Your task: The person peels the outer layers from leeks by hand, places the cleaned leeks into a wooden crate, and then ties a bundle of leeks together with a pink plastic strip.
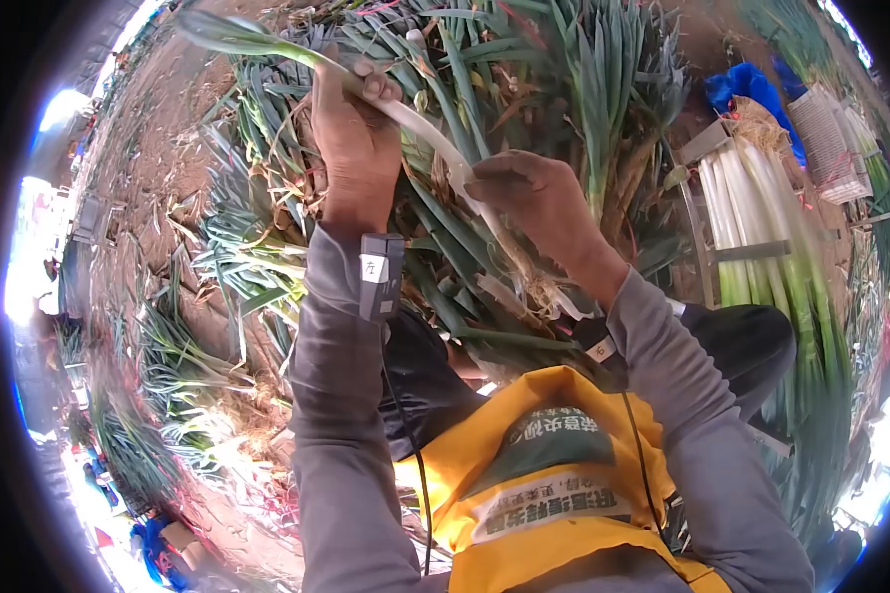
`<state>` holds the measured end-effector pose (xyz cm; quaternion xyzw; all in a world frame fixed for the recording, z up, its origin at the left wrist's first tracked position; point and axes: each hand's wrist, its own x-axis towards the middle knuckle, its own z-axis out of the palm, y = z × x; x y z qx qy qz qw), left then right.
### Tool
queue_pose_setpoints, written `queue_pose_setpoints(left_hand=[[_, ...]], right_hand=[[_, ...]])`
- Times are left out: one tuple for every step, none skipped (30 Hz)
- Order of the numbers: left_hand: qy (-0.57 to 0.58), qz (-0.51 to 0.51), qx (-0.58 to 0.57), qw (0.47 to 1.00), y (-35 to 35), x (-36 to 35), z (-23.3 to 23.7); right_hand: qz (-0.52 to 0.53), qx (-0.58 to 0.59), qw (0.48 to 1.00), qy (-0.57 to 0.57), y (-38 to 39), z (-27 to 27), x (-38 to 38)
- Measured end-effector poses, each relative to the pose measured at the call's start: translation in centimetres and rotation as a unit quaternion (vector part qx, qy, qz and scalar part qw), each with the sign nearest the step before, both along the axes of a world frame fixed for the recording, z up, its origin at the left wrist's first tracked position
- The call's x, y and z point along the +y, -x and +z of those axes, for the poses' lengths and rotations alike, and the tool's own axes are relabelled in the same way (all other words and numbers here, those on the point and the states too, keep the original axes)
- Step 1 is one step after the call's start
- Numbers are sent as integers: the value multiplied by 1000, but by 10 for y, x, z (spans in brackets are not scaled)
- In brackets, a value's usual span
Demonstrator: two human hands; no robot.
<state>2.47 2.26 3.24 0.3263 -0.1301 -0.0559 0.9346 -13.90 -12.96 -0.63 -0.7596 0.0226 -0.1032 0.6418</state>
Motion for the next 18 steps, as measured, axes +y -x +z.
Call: queue_pose_setpoints(left_hand=[[28, -11, -12, 999, -2, 1, -4], [56, -21, -21, 998, 0, 2, -4], [59, -12, -6, 998, 1, -1, -5], [57, -9, -3, 998, 3, -2, -6], [74, -31, -1, 997, 3, -3, -5], [92, -54, -1, 994, 3, -3, -3], [110, -55, 20, 992, 4, -3, -1], [108, -54, 19, 992, 2, -2, -1], [116, -63, 20, 991, 1, 0, -2], [125, -71, 21, 989, 0, 0, -4], [125, -72, 22, 989, 0, -1, -4], [109, -75, 12, 991, 2, -2, -5], [92, -77, 3, 993, 2, -3, -6], [92, -79, 3, 993, 0, -2, -7], [101, -78, 6, 992, -2, -1, -7], [111, -77, 8, 991, -5, 1, -8], [112, -76, 6, 991, -4, -1, -4], [109, -58, 18, 992, -1, -3, -4]], right_hand=[[3, -1, 1000, 1, 0, 3, 1], [29, 16, 999, -40, 3, 5, 3], [54, 34, 995, -82, 5, 8, 6], [57, 37, 994, -84, 5, 11, 8], [77, 73, 985, -135, 6, 14, 10], [96, 108, 972, -185, 5, 16, 12], [96, 108, 972, -188, 5, 11, 13], [94, 102, 968, -207, 4, 6, 13], [92, 95, 965, -225, 2, 2, 13], [92, 95, 965, -225, 2, -1, 12], [107, 96, 964, -224, 2, -1, 13], [120, 97, 962, -224, 3, -1, 13], [118, 98, 962, -225, 3, -1, 13], [87, 91, 974, -190, 3, -2, 13], [58, 85, 983, -153, 2, -1, 13], [59, 83, 983, -152, 2, 0, 13], [58, 77, 985, -141, 3, 2, 13], [54, 72, 987, -130, 5, 3, 13]])
